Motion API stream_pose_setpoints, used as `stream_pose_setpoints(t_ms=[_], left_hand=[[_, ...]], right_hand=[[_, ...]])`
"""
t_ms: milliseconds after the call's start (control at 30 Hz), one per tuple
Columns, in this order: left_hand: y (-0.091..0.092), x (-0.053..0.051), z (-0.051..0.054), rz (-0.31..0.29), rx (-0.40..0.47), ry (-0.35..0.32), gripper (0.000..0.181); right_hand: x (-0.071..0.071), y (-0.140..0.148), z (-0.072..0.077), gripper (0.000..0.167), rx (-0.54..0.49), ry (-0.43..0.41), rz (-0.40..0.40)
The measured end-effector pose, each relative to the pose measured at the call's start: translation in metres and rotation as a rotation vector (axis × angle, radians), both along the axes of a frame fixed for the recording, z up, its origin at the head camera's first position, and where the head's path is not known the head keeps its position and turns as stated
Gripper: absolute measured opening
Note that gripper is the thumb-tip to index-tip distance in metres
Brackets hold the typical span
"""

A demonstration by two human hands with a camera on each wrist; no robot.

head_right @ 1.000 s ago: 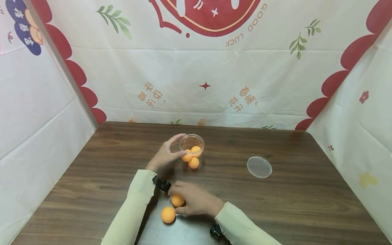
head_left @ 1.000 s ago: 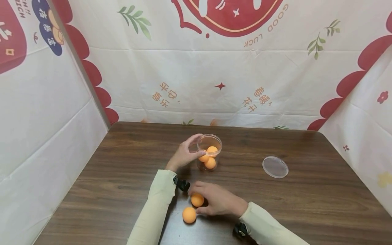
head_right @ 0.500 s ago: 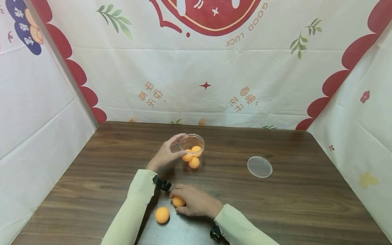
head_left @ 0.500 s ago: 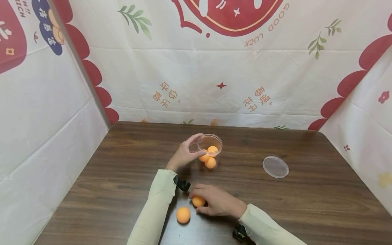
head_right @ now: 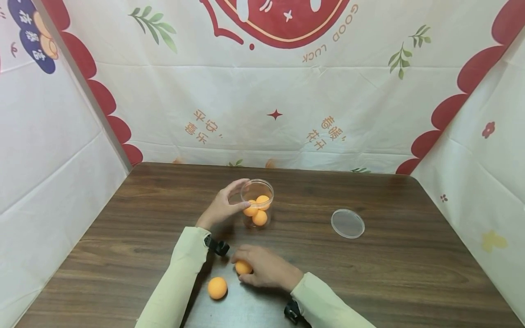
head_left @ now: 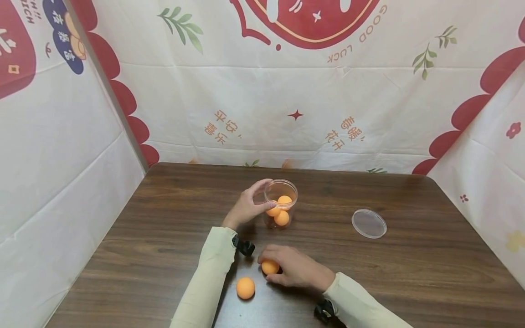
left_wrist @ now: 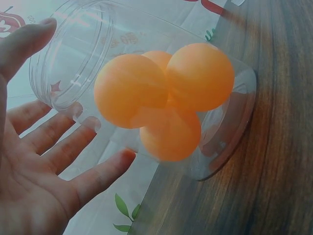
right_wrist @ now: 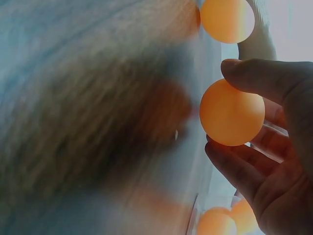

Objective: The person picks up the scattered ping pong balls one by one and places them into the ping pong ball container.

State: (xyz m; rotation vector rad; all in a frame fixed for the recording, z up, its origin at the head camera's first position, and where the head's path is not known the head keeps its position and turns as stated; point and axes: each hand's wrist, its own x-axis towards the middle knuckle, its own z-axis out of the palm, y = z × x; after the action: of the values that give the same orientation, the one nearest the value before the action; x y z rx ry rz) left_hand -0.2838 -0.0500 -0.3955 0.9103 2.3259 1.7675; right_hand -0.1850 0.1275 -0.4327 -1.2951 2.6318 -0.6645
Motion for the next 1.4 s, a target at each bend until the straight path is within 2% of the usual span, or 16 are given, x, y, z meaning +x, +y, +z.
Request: stream_pose_setpoints(t_ms=[300,533,700,800,933,1000,1067,1233,1400], left_hand=[[0.000,-0.002,-0.003,-0.008,0.002,0.001,0.063],[0.002,-0.020,-0.029,0.019,0.026,-0.011,0.064],[0.002,-0.020,-0.031,0.035,0.027,-0.005,0.063],[0.003,-0.020,-0.031,0.033,0.028,-0.009,0.064],[0.003,-0.020,-0.029,0.028,0.025,-0.018,0.065],[0.003,-0.019,-0.027,0.018,0.024,-0.023,0.065],[0.002,-0.014,-0.019,0.006,0.023,-0.022,0.065],[0.000,-0.002,-0.001,-0.007,0.011,-0.022,0.064],[0.000,0.001,0.002,-0.004,0.011,-0.016,0.063]], right_hand=[[-0.006,0.009,0.000,0.028,-0.005,0.063,-0.002],[-0.013,0.016,0.003,0.027,-0.005,0.075,-0.027],[-0.019,0.022,0.003,0.028,0.019,0.088,-0.077],[-0.023,0.026,0.004,0.028,0.038,0.121,-0.118],[-0.030,0.033,0.009,0.030,0.051,0.144,-0.221],[-0.035,0.037,0.013,0.031,0.045,0.146,-0.271],[-0.039,0.040,0.017,0.032,0.043,0.148,-0.310],[-0.045,0.045,0.025,0.034,0.040,0.140,-0.353],[-0.049,0.046,0.032,0.034,0.026,0.143,-0.371]])
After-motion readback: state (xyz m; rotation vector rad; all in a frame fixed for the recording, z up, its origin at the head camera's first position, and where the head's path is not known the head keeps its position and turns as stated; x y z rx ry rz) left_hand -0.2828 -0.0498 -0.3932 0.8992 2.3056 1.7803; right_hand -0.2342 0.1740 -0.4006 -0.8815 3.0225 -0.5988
